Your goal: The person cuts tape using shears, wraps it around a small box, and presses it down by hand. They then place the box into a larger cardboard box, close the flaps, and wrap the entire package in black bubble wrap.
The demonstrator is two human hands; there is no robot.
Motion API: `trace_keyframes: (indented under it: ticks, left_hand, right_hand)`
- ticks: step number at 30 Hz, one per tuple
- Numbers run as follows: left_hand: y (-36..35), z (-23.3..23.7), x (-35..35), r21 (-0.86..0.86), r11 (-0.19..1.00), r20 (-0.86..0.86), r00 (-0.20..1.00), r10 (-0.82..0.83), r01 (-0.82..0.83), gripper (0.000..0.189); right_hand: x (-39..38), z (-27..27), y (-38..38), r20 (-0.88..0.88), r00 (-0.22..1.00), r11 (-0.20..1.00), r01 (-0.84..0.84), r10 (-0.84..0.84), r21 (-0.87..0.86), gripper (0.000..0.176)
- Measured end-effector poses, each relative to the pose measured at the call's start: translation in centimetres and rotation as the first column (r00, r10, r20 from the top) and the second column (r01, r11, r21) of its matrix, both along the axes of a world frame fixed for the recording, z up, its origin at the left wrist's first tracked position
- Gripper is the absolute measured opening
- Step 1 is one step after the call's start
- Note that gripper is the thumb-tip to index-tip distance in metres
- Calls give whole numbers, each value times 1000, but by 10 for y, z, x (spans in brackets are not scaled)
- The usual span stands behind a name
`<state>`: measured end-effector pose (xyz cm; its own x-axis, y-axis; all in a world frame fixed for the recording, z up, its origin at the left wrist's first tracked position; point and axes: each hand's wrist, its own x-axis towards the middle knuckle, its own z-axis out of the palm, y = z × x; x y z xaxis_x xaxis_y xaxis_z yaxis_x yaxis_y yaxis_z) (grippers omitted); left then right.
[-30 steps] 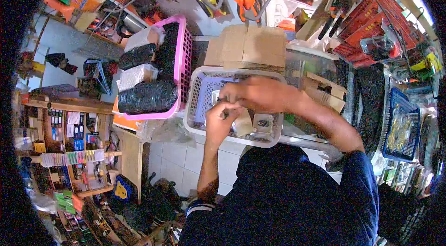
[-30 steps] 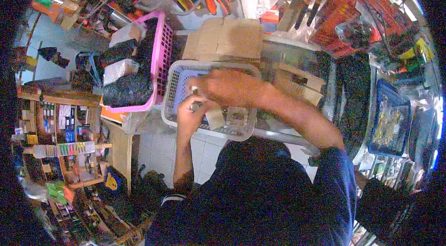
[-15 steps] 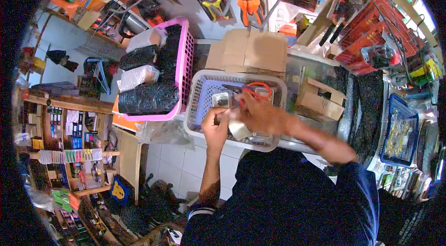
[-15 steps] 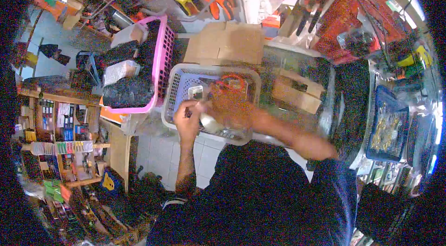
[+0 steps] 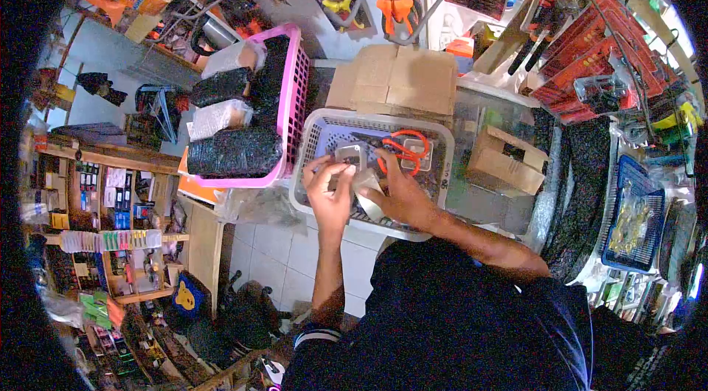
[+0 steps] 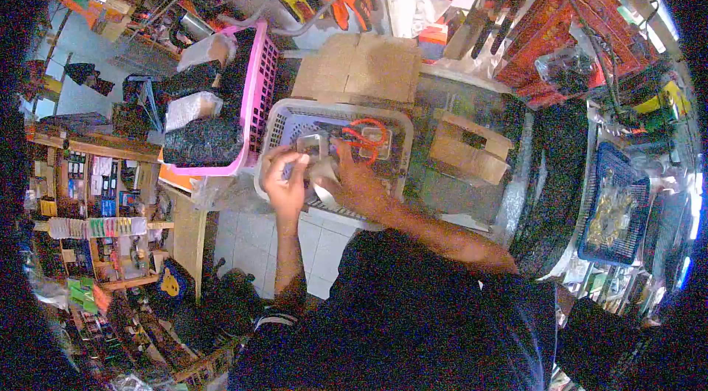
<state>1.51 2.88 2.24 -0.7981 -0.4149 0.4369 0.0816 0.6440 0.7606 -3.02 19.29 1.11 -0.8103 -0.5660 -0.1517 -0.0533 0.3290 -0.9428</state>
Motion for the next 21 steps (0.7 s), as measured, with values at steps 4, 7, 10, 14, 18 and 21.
trace_keyframes:
  ticks: [4, 7, 10, 14, 18, 21]
  left_hand:
    - [-3, 8, -4, -29, 999, 10, 1000, -27, 27, 10]
    - [-6, 18, -5, -106, 994, -58, 997, -44, 37, 12]
    - [-17, 17, 1, -157, 984, -57, 994, -97, 87, 14]
    - [-24, 11, 7, -53, 993, -32, 994, -107, 105, 15]
    - [-18, 15, 10, -20, 993, 20, 993, -119, 120, 15]
    - [-16, 20, 8, -71, 988, 45, 990, -133, 136, 16]
  right_hand:
    - [-4, -21, -10, -143, 989, 998, 40, -46, -41, 84]
    - [-7, -6, -5, -173, 985, 1000, -22, 21, -3, 83]
    - [-20, 28, 13, -287, 951, 991, -90, 115, 96, 76]
    - [-51, 43, 18, -525, 827, 940, -9, 199, 342, 58]
    - [-78, 20, 8, -603, 674, 775, 72, 426, 628, 30]
    - [-87, -24, -6, -647, 580, 730, 127, 494, 671, 35]
